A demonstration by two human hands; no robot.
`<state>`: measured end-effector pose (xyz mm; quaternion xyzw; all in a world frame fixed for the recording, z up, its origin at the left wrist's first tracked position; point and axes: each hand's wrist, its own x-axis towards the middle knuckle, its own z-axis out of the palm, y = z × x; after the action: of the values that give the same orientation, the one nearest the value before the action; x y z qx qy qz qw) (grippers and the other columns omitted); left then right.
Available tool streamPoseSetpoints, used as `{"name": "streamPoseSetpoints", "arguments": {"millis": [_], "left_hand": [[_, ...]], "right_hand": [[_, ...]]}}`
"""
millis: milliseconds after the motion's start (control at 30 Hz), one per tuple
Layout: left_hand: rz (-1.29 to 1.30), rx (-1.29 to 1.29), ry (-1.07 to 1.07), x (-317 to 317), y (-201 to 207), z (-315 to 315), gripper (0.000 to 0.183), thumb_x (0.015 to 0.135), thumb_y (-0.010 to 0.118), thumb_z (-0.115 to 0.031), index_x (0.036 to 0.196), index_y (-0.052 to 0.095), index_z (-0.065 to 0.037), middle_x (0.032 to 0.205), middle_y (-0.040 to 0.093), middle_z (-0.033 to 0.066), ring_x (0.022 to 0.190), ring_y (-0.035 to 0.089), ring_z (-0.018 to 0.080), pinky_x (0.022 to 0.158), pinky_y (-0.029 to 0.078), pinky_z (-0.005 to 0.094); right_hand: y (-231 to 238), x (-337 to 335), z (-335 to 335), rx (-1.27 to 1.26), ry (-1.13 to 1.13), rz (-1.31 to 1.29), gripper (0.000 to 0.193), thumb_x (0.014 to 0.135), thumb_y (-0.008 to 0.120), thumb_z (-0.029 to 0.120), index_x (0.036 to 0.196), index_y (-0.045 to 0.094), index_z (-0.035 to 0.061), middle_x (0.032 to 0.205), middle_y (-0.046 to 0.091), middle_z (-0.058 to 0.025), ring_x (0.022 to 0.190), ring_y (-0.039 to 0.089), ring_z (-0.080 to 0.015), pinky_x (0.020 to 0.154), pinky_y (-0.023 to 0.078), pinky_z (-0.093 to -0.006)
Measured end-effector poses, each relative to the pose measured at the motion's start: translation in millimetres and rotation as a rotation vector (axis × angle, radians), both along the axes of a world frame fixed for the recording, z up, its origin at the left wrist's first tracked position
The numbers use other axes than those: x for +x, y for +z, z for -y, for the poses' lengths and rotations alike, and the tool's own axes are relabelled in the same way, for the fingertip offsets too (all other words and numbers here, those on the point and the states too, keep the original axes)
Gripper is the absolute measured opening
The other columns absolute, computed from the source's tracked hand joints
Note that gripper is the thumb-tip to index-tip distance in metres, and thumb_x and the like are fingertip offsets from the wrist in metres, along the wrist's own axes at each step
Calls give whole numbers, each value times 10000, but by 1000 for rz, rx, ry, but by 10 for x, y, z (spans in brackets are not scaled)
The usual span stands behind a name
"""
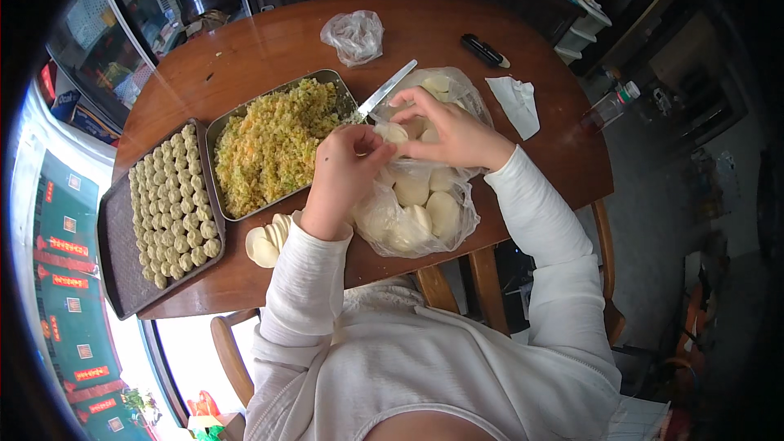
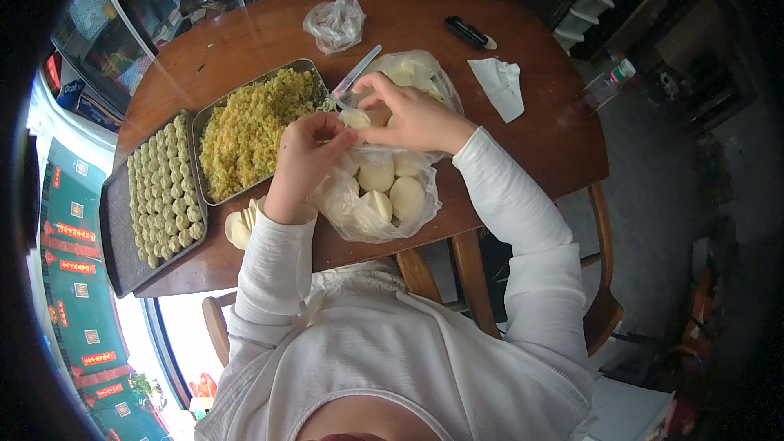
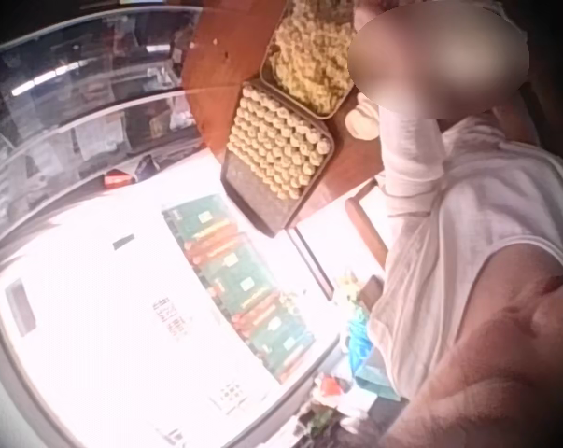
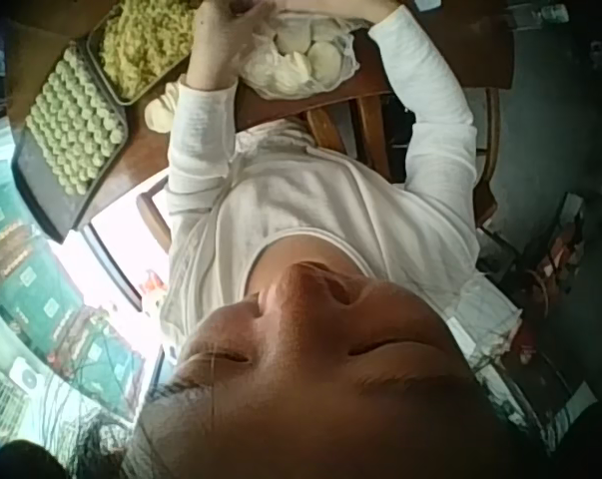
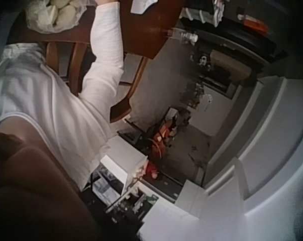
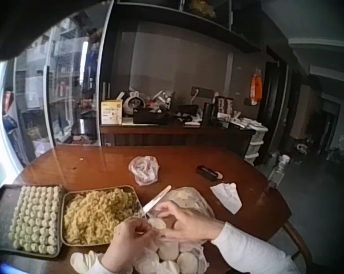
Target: Organizing and stacking circular dough wrappers for dumplings from plastic bags onto the table.
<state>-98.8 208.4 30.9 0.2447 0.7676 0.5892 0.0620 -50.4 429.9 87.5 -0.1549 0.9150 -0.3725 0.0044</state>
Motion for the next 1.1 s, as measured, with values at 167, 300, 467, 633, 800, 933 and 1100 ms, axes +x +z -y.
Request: {"name": "streamPoseSetpoints", "arguments": {"millis": [167, 300, 467, 633, 800, 933, 1100], "left_hand": [[210, 114, -13, 3, 77, 17, 174, 933, 777, -140, 872, 679, -9, 759, 674, -4, 689, 572, 57, 640, 478, 248], [347, 173, -37, 1, 94, 40, 126, 956, 739, -133, 910, 662, -44, 799, 664, -37, 724, 572, 46, 652, 462, 234], [416, 203, -175, 37, 147, 54, 61, 971, 704, -109, 951, 651, -85, 850, 676, -56, 782, 594, 43, 703, 459, 219], [406, 252, -247, 13, 99, 56, 72, 969, 704, -90, 973, 632, -92, 899, 684, -49, 810, 589, 40, 731, 461, 222], [409, 236, -332, 63, 92, 23, 113, 942, 734, -78, 930, 621, -81, 867, 643, -56, 778, 557, 35, 687, 444, 226], [255, 82, -383, 157, 111, 10, 127, 923, 756, -62, 911, 630, -73, 862, 620, -63, 771, 545, 29, 657, 432, 220], [-55, 24, -361, 218, 133, -37, 99, 934, 763, -56, 944, 665, -56, 888, 640, -58, 761, 545, 23, 657, 431, 203]], "right_hand": [[-28, 52, 172, 125, -135, -41, 533, 946, 786, 247, 1360, 512, 53, 1285, 698, -199, 1280, 666, -345, 1086, 499, -433], [-58, 108, 207, 171, -115, -156, 506, 911, 782, 188, 1326, 525, 54, 1274, 683, -194, 1257, 658, -356, 1067, 503, -445], [-84, 128, 250, 249, -147, -148, 553, 859, 790, 154, 1336, 523, 66, 1298, 656, -171, 1254, 611, -358, 1074, 473, -467], [-110, 266, 369, 455, -269, -268, 637, 841, 795, 156, 1403, 506, 77, 1327, 641, -171, 1301, 558, -380, 1096, 435, -512], [-105, 420, 361, 503, -283, -261, 688, 826, 777, 128, 1447, 489, 62, 1347, 629, -178, 1315, 545, -386, 1096, 426, -521], [-130, 534, 266, 478, -270, -255, 692, 796, 776, 104, 1427, 494, 67, 1338, 610, -175, 1313, 532, -394, 1097, 422, -523], [-167, 674, 161, 459, -230, -254, 706, 733, 820, 74, 1374, 522, 69, 1316, 555, -160, 1301, 519, -377, 1014, 431, -544]]}}
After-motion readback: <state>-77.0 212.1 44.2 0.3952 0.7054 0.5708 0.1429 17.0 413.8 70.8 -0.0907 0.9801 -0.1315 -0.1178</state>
